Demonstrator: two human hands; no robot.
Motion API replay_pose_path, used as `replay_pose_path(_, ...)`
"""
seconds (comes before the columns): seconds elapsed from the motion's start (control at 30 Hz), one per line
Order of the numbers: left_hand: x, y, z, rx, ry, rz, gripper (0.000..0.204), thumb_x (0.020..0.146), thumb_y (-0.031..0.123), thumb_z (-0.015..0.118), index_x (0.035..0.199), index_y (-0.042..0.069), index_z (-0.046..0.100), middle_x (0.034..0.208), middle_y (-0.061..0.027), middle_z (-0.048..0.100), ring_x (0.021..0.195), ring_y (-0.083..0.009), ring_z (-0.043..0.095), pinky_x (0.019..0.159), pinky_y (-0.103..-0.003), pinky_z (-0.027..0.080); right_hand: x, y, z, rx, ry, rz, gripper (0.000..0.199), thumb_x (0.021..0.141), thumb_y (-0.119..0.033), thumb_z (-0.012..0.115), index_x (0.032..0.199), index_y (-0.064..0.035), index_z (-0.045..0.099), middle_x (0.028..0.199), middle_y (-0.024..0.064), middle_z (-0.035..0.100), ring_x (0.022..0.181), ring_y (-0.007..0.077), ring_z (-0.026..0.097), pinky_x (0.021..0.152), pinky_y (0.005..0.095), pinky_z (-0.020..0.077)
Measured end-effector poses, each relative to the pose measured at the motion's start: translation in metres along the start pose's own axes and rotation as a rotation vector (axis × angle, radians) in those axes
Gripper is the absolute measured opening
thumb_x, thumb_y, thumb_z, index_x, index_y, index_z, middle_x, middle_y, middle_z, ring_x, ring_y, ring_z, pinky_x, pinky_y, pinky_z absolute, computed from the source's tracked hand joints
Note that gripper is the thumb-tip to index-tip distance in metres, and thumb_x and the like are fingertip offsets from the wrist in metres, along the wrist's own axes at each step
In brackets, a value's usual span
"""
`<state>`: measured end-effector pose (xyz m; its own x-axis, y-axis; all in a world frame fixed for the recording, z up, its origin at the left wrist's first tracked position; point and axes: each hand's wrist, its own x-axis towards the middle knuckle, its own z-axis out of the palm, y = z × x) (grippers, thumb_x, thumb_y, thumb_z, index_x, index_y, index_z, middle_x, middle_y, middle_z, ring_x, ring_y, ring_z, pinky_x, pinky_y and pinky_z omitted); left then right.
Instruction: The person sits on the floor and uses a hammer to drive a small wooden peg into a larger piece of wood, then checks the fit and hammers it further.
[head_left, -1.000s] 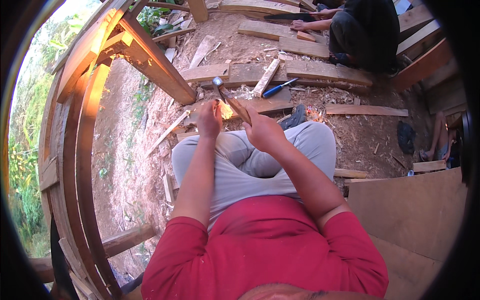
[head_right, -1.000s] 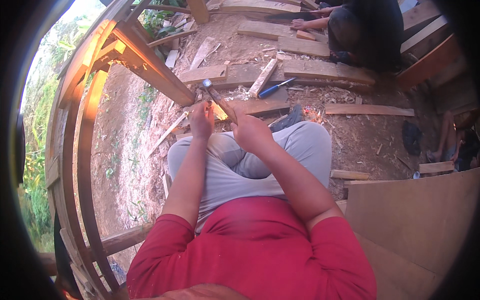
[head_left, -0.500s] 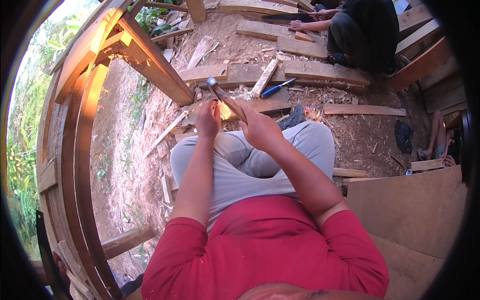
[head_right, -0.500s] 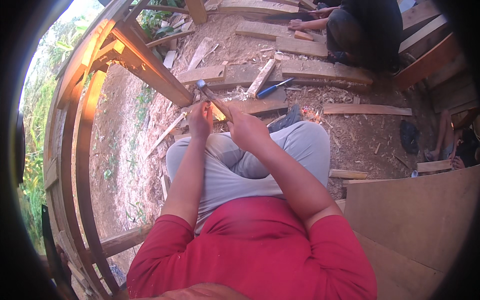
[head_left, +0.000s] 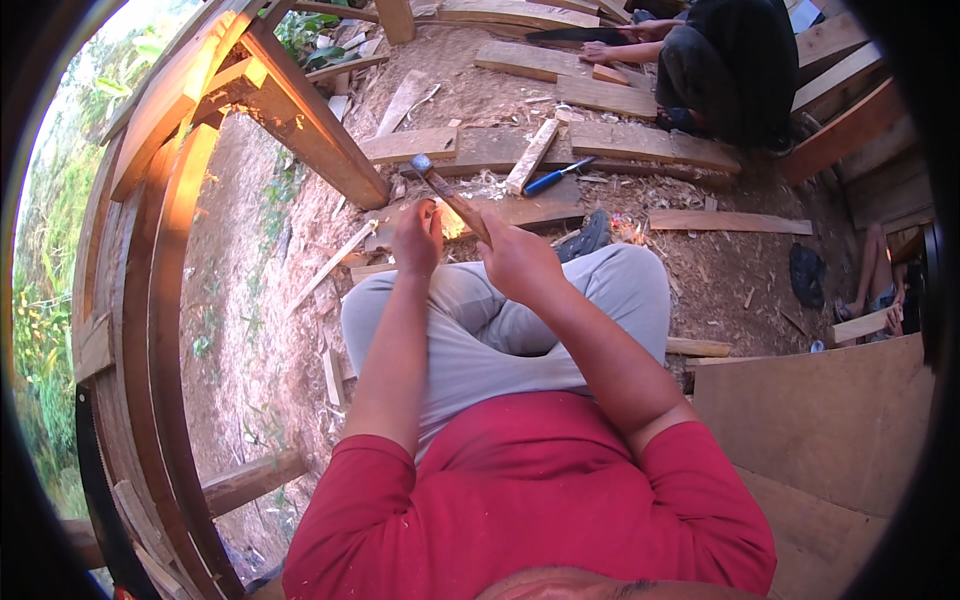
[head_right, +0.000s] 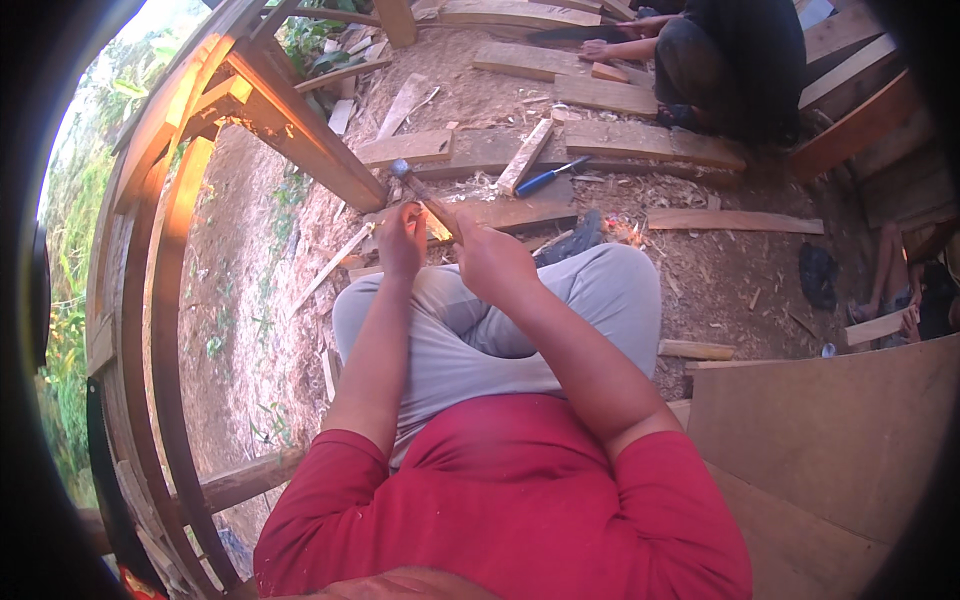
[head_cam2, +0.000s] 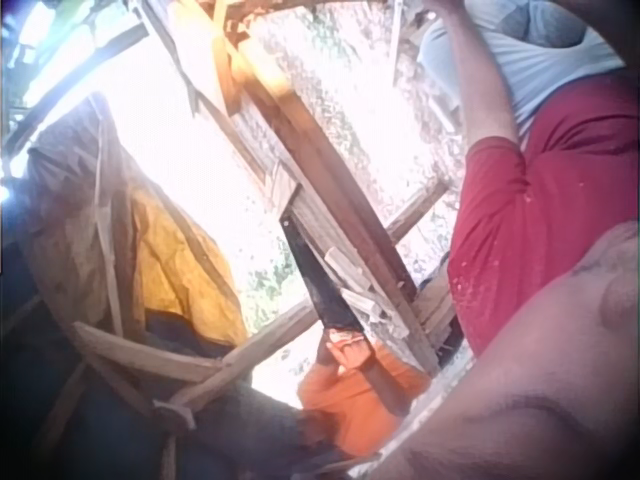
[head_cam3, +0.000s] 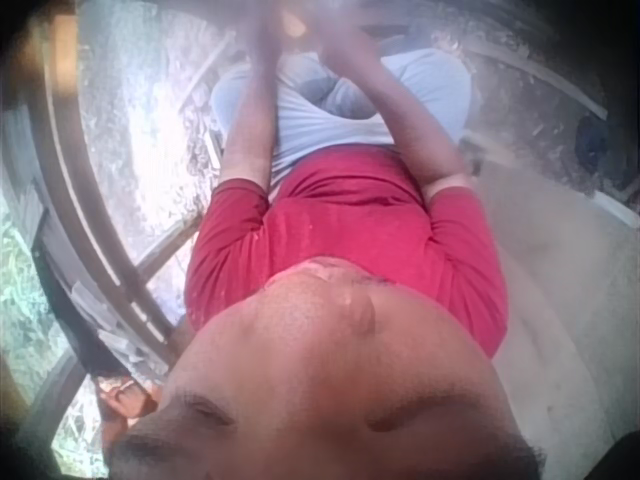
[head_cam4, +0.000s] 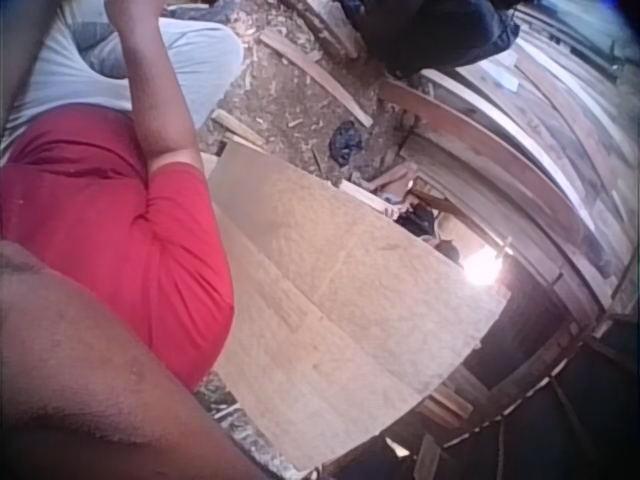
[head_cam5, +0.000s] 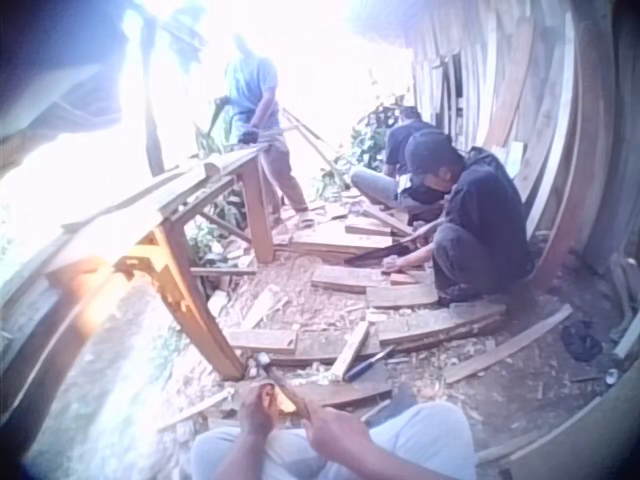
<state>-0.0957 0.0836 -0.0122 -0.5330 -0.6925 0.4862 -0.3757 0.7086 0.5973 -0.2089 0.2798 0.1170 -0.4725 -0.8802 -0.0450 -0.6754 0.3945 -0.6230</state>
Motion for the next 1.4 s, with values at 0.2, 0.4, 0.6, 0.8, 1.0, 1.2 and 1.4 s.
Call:
replay_pose_path(0.2, 0.0, 0.002, 0.002, -0.031, 0.015, -0.04, 0.021, 0.094, 0.011, 0.079, 0.112, 0.006, 0.07, 0.102, -0.0135, 0.077, 0.091, -0.0298, 0.077, 0.078, -0.038, 0.06, -0.003, -0.001, -0.004, 0.028, 0.032, 0.001, 0.04, 0.101, -0.021, 0.063, 0.137, -0.0079, 0.051, 0.098, 0.0238, 0.074, 0.092, 0.045, 0.073, 0.078, 0.0574, 0.0564)
replay_pose_path(0.4, 0.0, -0.001, 0.0, -0.043, -0.008, -0.047, 0.021, 0.094, 0.011, 0.079, 0.113, 0.006, 0.07, 0.103, -0.0139, 0.076, 0.093, -0.03, 0.077, 0.078, -0.039, 0.06, 0.001, -0.003, -0.004, 0.018, 0.015, -0.007, 0.039, 0.101, -0.021, 0.062, 0.136, -0.0077, 0.049, 0.094, 0.0236, 0.074, 0.09, 0.0464, 0.073, 0.077, 0.0583, 0.0559)
replay_pose_path(0.6, 0.0, -0.004, 0.002, -0.068, -0.011, -0.065, 0.021, 0.095, 0.009, 0.079, 0.113, 0.004, 0.071, 0.103, -0.0147, 0.078, 0.094, -0.029, 0.079, 0.079, -0.038, 0.063, 0.007, 0.003, -0.003, -0.01, -0.039, 0.019, 0.045, 0.102, -0.023, 0.062, 0.142, -0.0081, 0.048, 0.097, 0.026, 0.074, 0.091, 0.0476, 0.072, 0.078, 0.0587, 0.0557)
replay_pose_path(0.8, -0.001, -0.001, 0.001, -0.078, 0.005, -0.058, 0.019, 0.095, 0.008, 0.077, 0.113, 0.005, 0.071, 0.104, -0.0143, 0.078, 0.097, -0.0277, 0.079, 0.079, -0.037, 0.063, -0.003, 0.014, 0.008, 0.047, -0.025, 0.07, 0.054, 0.102, -0.026, 0.064, 0.151, -0.0096, 0.046, 0.103, 0.0288, 0.073, 0.096, 0.0491, 0.071, 0.082, 0.0589, 0.0548)
replay_pose_path(1.0, 0.003, 0.009, -0.009, -0.075, -0.019, -0.116, 0.018, 0.095, 0.007, 0.076, 0.113, 0.006, 0.071, 0.111, -0.0135, 0.076, 0.102, -0.0269, 0.078, 0.078, -0.038, 0.064, -0.004, 0.022, 0.007, 0.15, 0.042, 0.106, 0.052, 0.103, -0.028, 0.063, 0.15, -0.0101, 0.047, 0.106, 0.0285, 0.073, 0.1, 0.0486, 0.071, 0.086, 0.0588, 0.0548)
replay_pose_path(1.2, 0.024, 0.1, -0.094, -0.057, 0.185, 0.485, 0.025, 0.096, -0.003, 0.071, 0.117, 0.007, 0.062, 0.115, -0.0187, 0.073, 0.106, -0.0337, 0.074, 0.084, -0.041, 0.063, -0.016, 0.072, 0.007, 0.338, 0.128, 0.194, 0.056, 0.103, -0.027, 0.063, 0.153, -0.0097, 0.046, 0.112, 0.0311, 0.072, 0.106, 0.0518, 0.069, 0.09, 0.057, 0.0535)
replay_pose_path(1.4, 0.033, 0.147, -0.138, 0.017, 0.171, 0.693, 0.035, 0.096, -0.006, 0.068, 0.124, 0.008, 0.053, 0.114, -0.0246, 0.072, 0.099, -0.0375, 0.075, 0.084, -0.045, 0.062, -0.009, 0.116, 0.023, 0.564, 0.165, 0.309, 0.057, 0.103, -0.025, 0.062, 0.155, -0.0069, 0.045, 0.124, 0.032, 0.07, 0.118, 0.0482, 0.067, 0.1, 0.051, 0.0516)
